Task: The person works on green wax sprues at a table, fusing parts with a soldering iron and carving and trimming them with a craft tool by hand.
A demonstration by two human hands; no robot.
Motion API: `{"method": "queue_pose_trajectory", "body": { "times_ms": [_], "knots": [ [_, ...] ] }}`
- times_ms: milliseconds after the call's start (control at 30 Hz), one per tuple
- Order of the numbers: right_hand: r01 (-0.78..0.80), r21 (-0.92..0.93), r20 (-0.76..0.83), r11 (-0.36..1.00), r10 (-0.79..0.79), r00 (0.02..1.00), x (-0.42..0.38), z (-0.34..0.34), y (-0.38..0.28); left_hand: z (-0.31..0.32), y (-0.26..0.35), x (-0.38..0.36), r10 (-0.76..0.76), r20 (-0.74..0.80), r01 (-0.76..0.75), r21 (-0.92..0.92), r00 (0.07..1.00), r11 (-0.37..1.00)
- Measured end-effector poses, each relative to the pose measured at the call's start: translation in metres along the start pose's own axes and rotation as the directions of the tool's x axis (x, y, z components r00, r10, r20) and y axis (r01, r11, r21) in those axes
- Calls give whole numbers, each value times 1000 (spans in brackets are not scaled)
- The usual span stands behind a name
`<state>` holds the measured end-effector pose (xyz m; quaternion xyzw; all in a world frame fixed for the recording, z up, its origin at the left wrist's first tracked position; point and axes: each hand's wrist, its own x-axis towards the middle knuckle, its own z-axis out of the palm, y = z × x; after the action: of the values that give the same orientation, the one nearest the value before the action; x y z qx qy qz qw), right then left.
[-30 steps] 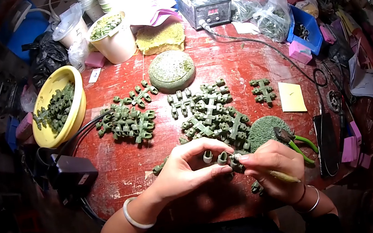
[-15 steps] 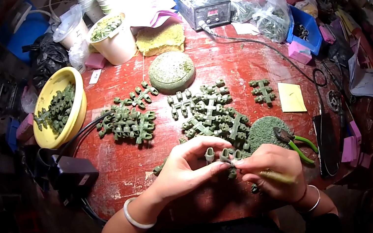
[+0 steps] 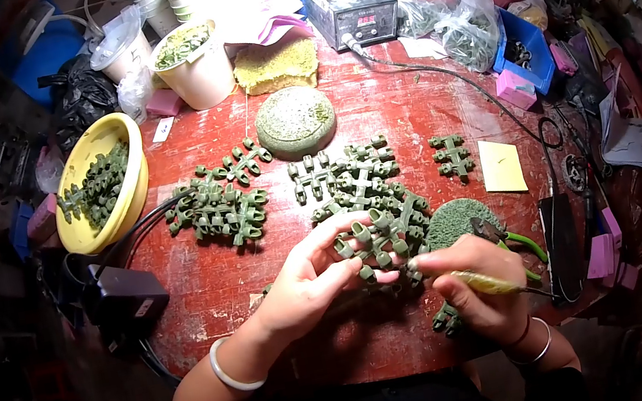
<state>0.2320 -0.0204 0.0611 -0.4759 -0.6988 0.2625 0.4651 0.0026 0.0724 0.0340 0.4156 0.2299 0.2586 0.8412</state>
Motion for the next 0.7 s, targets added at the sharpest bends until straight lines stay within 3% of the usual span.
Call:
{"method": "queue_pose_trajectory", "body": {
  "times_ms": [33, 100, 167, 200, 233, 300, 333, 467, 533, 700],
  "knots": [
    [-8, 46, 83, 999, 4, 997, 1, 0, -1, 1, 0, 0, 0, 0, 0, 0, 1000, 1000],
    [14, 105, 84, 994, -23, 996, -3, 4, 0, 3, 0, 0, 53, -20, -50, 115, 998, 992],
    [-254, 307, -80, 917, 291, 953, -9, 6, -4, 6, 3, -1, 40, -15, -38, 98, 999, 994],
    [-305, 250, -136, 919, 345, 929, -7, 7, -5, 7, 4, -2, 27, -10, -26, 81, 1000, 996],
    [-305, 249, -137, 919, 346, 928, -3, 5, -1, 6, 2, -1, 26, -8, -25, 81, 1000, 996],
    [-39, -223, -65, 974, 25, 998, 1, 4, 8, 1, -4, 0, -55, 17, 56, -110, 998, 992],
    [-129, -208, -54, 970, 121, 991, 0, 8, 3, 1, -4, 0, -16, 104, 34, -177, 994, 984],
    [-90, -231, -99, 969, 68, 993, -2, 13, 7, 3, -3, -4, -116, 50, 123, -189, 992, 974],
    [-54, -239, -62, 969, 41, 997, -2, 13, 8, 5, 3, -4, -129, 113, 130, -2, 985, 991],
    [-99, -156, -43, 983, 93, 995, -1, 10, 4, -1, 5, -3, -170, 182, 187, -76, 968, 980]
  ]
}}
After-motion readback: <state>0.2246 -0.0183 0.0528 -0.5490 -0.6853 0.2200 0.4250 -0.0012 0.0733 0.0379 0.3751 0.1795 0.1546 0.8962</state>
